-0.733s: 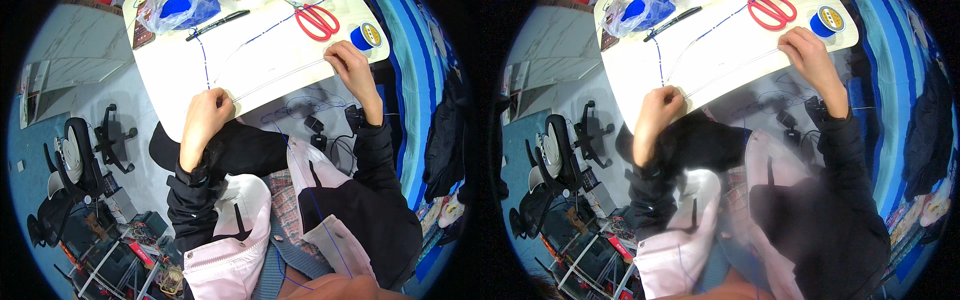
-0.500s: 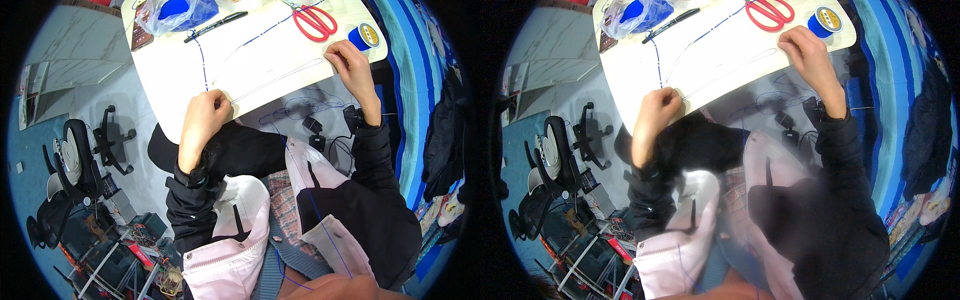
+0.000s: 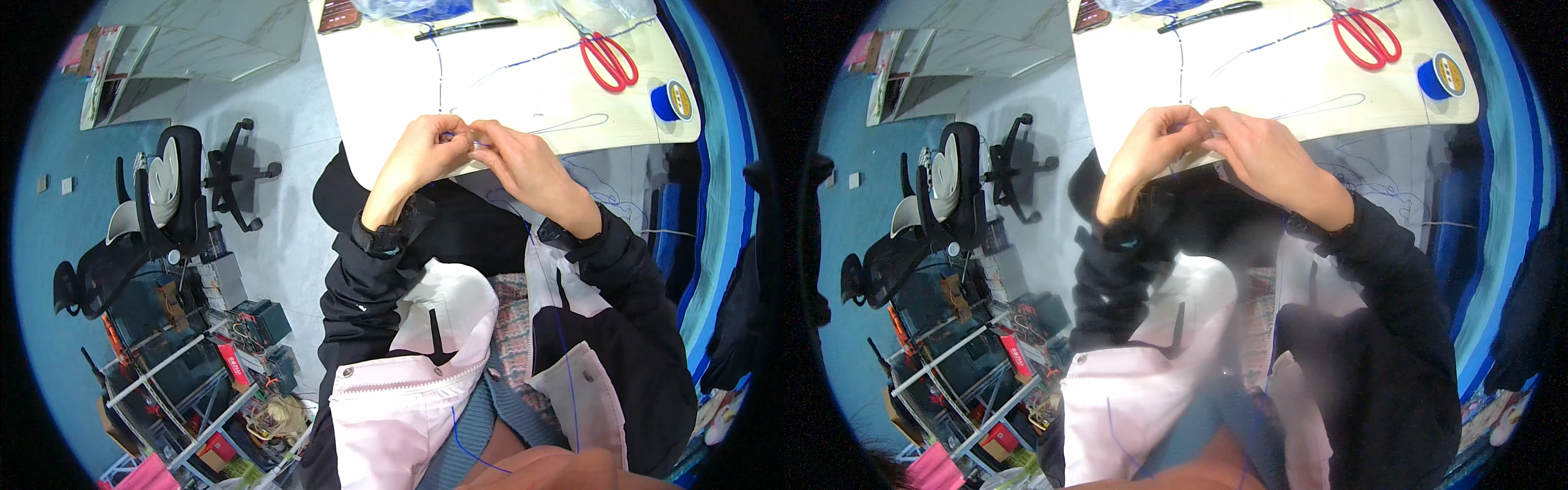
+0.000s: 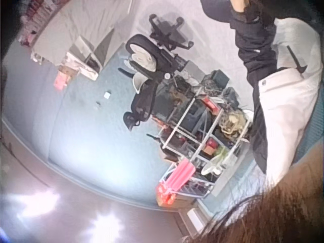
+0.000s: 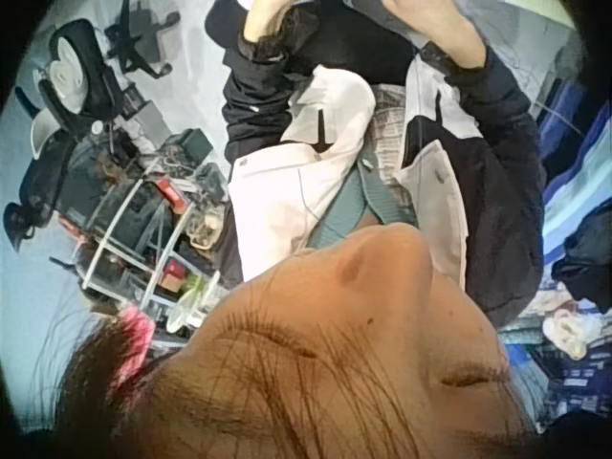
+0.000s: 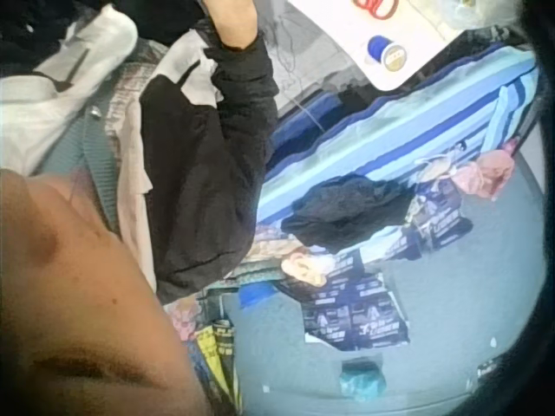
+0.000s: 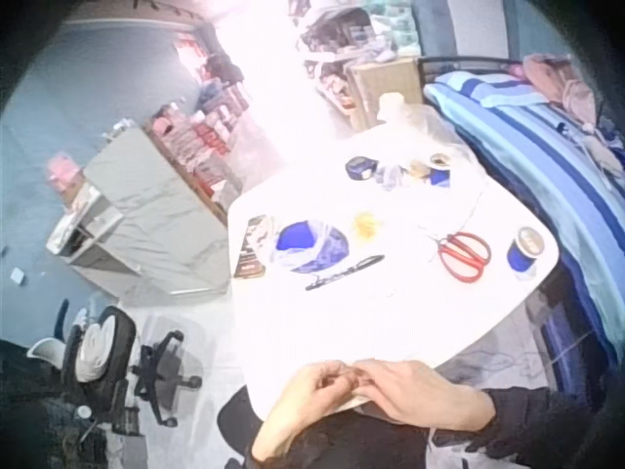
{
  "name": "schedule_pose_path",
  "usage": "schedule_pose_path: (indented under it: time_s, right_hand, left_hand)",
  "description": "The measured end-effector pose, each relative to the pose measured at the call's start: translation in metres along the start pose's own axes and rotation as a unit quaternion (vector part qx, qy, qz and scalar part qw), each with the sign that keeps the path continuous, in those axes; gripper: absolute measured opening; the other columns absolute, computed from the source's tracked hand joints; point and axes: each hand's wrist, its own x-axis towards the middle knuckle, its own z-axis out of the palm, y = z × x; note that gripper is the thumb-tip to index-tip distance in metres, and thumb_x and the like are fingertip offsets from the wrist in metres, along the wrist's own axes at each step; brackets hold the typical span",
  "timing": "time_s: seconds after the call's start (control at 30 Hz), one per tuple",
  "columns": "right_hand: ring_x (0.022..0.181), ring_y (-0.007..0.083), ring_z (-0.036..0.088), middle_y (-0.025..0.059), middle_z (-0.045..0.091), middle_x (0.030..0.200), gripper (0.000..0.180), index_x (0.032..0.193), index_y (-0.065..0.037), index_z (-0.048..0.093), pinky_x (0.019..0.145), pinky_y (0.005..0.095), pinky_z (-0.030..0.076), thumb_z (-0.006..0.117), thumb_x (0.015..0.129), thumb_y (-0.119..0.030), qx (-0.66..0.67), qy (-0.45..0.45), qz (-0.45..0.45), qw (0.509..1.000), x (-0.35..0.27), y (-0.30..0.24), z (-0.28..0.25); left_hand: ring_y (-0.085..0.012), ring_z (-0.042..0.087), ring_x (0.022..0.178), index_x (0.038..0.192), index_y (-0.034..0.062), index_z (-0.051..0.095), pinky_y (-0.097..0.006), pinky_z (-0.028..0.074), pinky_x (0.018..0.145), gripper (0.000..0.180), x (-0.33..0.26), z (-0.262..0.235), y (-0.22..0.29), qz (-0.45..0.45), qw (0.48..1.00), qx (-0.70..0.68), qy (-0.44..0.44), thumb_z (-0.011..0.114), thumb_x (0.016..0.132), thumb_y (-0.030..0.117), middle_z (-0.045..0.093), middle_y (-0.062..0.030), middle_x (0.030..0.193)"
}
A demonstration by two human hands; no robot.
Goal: The person threads a blue wire through small beads on a table, then cuts the wire with scissors and continues threading additional beads. The person repeats this process, laying out multiple parallel beaded wire segments on the table.
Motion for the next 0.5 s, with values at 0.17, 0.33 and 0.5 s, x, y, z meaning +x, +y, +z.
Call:
schedule_pose_path:
  time_s: [0.17, 0.33, 0.5]
  right_hand:
    - [0.074, 0.0342, 0.058, 0.0177, 0.060, 0.081, 0.006, 0.089, 0.001, 0.058, 0.066, 0.0382, 0.047, 0.054, 0.087, -0.004, -0.008, 0.086, -0.103, 0.991, 0.003, -0.009, -0.006]
    - [0.063, 0.0288, 0.054, 0.0133, 0.057, 0.072, 0.009, 0.087, 0.002, 0.057, 0.060, 0.0315, 0.044, 0.052, 0.090, -0.005, 0.071, 0.034, -0.026, 0.997, -0.005, -0.033, -0.016]
    - [0.059, 0.0175, 0.050, 0.0095, 0.054, 0.068, 0.013, 0.085, 0.002, 0.056, 0.058, 0.0271, 0.042, 0.050, 0.092, -0.006, 0.129, 0.020, -0.005, 0.991, -0.008, -0.052, -0.013]
  left_hand:
    - [-0.0046, 0.050, 0.061, 0.081, -0.0007, 0.064, -0.020, 0.042, 0.055, 0.016, -0.016, 0.010, -0.005, 0.082, 0.981, -0.172, 0.038, 0.058, 0.087, 0.013, 0.058, 0.0024, 0.066]
    - [-0.0003, 0.035, 0.054, 0.087, -0.0005, 0.065, -0.019, 0.027, 0.047, 0.011, -0.038, 0.034, -0.006, 0.137, 0.953, -0.222, 0.154, 0.060, 0.087, 0.009, 0.053, 0.0050, 0.063]
    - [-0.0033, 0.038, 0.052, 0.091, -0.0011, 0.064, -0.021, 0.030, 0.046, 0.012, -0.056, 0.034, -0.005, 0.261, 0.928, -0.144, 0.223, 0.057, 0.089, 0.008, 0.052, -0.0002, 0.062]
